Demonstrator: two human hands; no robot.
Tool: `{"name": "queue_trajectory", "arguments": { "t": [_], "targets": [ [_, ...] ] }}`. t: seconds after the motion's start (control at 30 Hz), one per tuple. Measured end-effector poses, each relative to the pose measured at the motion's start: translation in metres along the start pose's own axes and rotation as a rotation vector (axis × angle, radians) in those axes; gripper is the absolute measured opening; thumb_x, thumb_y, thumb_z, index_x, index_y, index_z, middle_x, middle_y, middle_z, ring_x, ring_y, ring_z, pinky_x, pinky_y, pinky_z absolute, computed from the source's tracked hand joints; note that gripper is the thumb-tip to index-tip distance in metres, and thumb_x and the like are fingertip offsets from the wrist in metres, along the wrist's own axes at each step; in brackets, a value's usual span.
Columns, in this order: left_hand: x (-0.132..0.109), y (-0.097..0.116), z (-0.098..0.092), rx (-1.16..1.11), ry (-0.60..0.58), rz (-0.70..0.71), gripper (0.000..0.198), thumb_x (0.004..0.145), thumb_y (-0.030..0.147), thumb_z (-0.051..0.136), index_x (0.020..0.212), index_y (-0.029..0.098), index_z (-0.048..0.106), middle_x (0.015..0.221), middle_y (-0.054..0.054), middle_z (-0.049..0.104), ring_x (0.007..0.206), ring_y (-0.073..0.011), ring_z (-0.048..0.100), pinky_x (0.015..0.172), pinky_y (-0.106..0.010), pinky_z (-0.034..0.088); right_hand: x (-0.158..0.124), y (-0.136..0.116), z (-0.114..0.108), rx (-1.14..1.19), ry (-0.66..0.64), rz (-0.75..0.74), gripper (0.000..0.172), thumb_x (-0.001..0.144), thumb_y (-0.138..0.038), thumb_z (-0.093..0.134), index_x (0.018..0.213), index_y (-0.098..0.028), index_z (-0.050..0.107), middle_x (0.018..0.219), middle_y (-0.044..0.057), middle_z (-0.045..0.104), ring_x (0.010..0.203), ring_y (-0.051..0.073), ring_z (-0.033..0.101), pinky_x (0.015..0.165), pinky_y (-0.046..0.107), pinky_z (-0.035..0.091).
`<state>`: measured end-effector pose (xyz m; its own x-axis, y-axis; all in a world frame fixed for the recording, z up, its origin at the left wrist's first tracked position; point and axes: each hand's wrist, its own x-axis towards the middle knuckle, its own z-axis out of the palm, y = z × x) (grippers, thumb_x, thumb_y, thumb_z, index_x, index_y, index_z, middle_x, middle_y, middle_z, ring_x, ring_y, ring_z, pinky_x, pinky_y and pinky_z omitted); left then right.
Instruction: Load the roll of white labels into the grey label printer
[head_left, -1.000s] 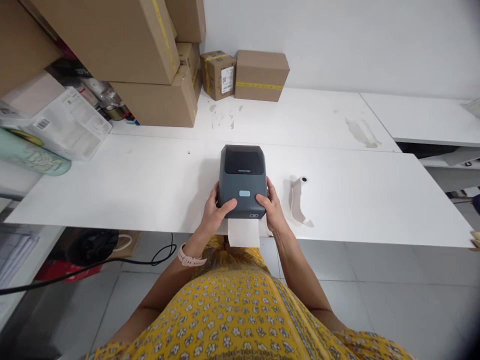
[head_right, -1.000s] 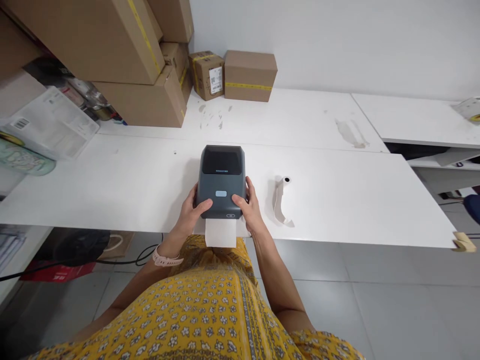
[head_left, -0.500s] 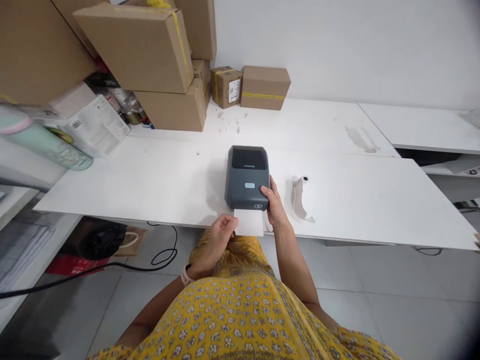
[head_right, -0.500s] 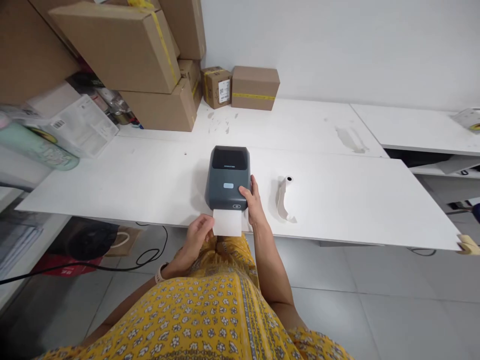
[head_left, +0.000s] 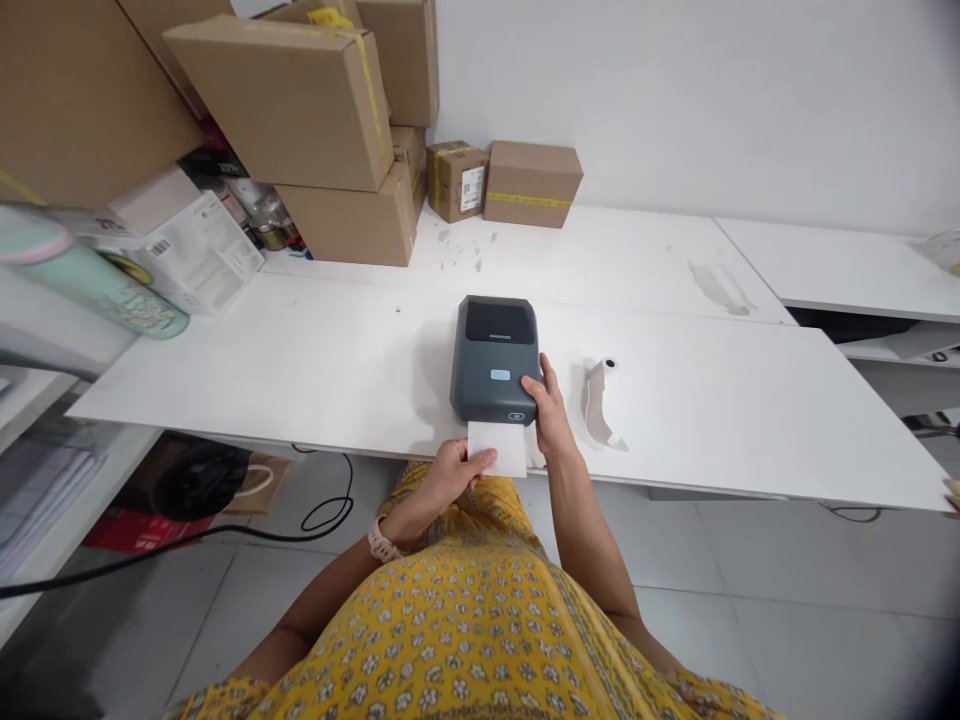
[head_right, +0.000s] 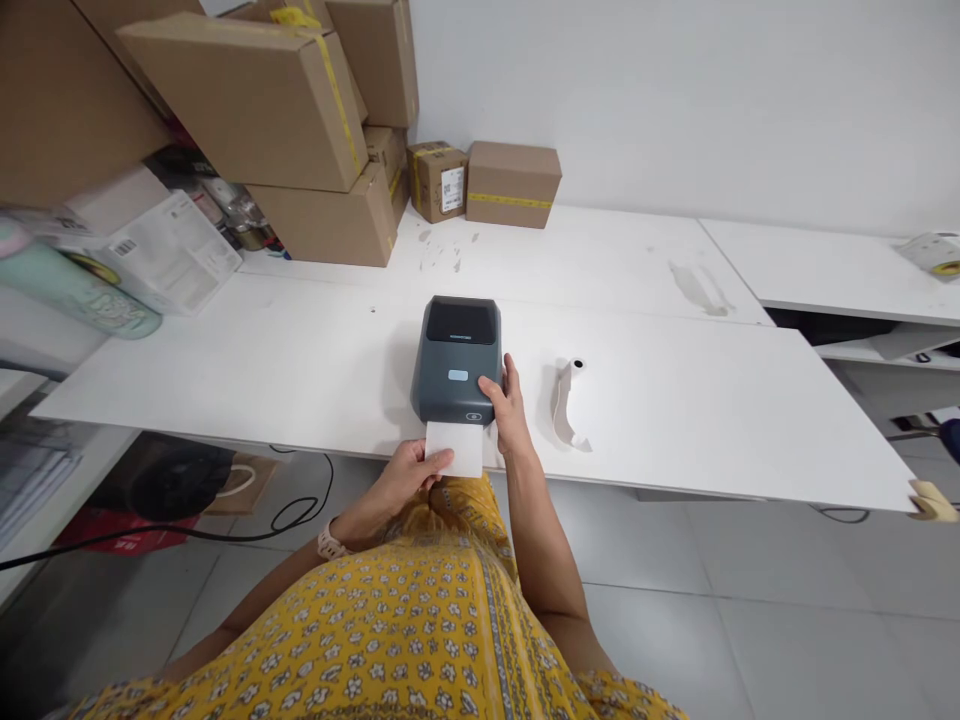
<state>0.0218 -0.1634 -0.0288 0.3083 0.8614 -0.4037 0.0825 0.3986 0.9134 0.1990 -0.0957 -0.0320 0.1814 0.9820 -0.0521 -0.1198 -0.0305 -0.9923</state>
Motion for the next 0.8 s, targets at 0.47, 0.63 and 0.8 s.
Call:
{"name": "queue_trajectory", "arguments": {
  "t": [0.47,0.63,0.8],
  "targets": [
    [0.023,0.019,-0.02,0.182,0.487,0.506,0.055,0.098,0.052,0.05,0.149,0.031,0.045,0.163,-0.007,0.04,0.152,-0.025,0.035,0.124,-0.042,0.029,-0.013,-0.039,0.007,-0.797,-0.152,-0.568,0.018,0.095,-0.048,0.062,0.109,-0.041,0.071,0.155,-0.012,0.052,0.159,0.031,0.018,0.128,0.063,-0.012],
    [0.03,0.016,-0.012,0.107,0.439,0.46,0.064,0.097,0.057,0.05,0.155,0.031,0.039,0.167,-0.006,0.034,0.156,-0.0259,0.028,0.128,-0.044,0.024,-0.009,-0.033,0.004,-0.727,-0.163,-0.559,0.016,0.094,-0.051,0.063,0.102,-0.04,0.072,0.152,-0.01,0.056,0.159,0.03,0.02,0.128,0.063,-0.009],
    [0.032,0.02,-0.011,0.044,0.435,0.413,0.065,0.098,0.059,0.045,0.155,0.029,0.04,0.168,-0.006,0.033,0.157,-0.0254,0.027,0.129,-0.043,0.022,-0.018,-0.006,-0.011,-0.406,-0.042,-0.351,0.048,0.101,-0.06,0.04,0.142,-0.04,0.054,0.168,-0.005,0.032,0.16,0.025,0.017,0.129,0.058,0.015]
  ]
}}
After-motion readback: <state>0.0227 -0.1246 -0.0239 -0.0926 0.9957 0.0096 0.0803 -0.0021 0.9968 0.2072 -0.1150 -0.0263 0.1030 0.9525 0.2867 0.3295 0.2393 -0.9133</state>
